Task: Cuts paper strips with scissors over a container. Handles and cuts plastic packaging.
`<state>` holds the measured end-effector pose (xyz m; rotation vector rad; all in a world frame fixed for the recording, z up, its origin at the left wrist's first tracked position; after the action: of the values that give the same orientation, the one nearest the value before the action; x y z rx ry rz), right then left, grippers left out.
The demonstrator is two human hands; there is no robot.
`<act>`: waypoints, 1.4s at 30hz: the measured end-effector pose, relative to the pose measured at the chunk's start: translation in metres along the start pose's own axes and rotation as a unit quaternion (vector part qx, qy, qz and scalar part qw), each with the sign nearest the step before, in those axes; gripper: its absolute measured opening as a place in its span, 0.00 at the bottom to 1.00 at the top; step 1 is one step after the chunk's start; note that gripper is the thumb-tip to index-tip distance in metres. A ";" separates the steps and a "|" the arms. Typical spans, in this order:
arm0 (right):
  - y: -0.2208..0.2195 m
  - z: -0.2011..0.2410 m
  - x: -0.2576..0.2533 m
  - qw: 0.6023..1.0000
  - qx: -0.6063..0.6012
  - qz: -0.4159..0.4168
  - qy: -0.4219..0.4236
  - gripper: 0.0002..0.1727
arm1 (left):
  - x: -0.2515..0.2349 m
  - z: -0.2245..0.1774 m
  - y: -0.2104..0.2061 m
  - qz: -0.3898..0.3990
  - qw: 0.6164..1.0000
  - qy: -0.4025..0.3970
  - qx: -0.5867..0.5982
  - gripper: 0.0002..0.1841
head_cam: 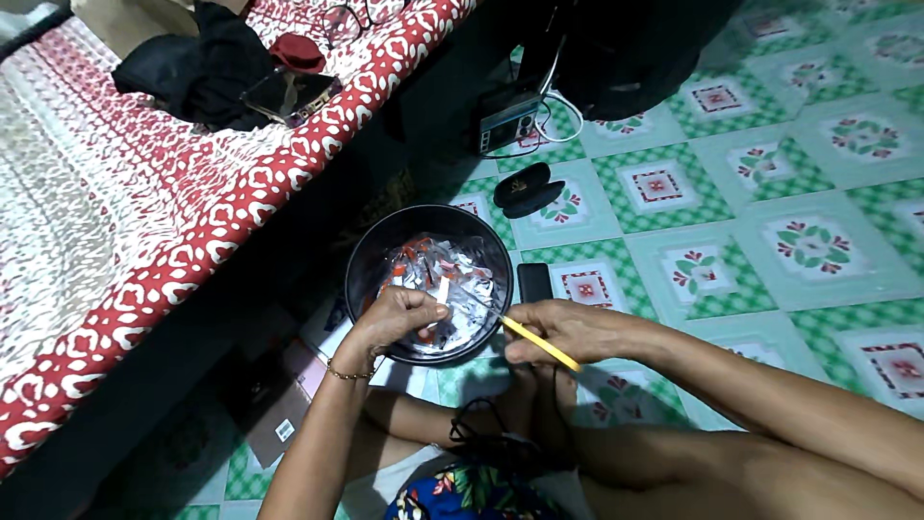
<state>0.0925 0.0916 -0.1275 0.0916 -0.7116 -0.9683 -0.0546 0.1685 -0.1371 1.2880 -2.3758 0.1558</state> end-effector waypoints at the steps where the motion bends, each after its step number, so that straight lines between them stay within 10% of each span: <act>1: -0.002 0.000 0.000 1.000 0.020 0.011 -0.012 0.26 | 0.000 -0.001 -0.001 0.002 1.000 0.001 -0.001 0.14; 32: 0.000 0.000 -0.009 0.996 -0.081 -0.039 -0.016 0.15 | 0.005 -0.003 -0.003 -0.048 0.999 -0.007 0.012 0.14; 36: 0.008 -0.005 -0.005 0.998 -0.043 -0.049 -0.022 0.17 | 0.005 -0.016 0.024 -0.106 0.970 -0.074 -0.206 0.03; 42: 0.030 0.002 -0.001 0.989 -0.060 -0.135 0.005 0.14 | -0.052 -0.025 0.058 -0.153 0.888 -0.065 -0.428 0.19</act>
<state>0.1123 0.1104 -0.1152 0.0894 -0.6397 -1.2669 -0.0695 0.2484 -0.1304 1.1833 -1.8925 -0.9892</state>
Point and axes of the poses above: each hand's wrist, its own x-axis away from the middle knuckle, its own y-axis out of the back of the hand, z = x × y, the point moved 10 cm from there along -x, towards the middle knuckle, and after that the axes turned 9 degrees about -z, right-handed, at the moved point
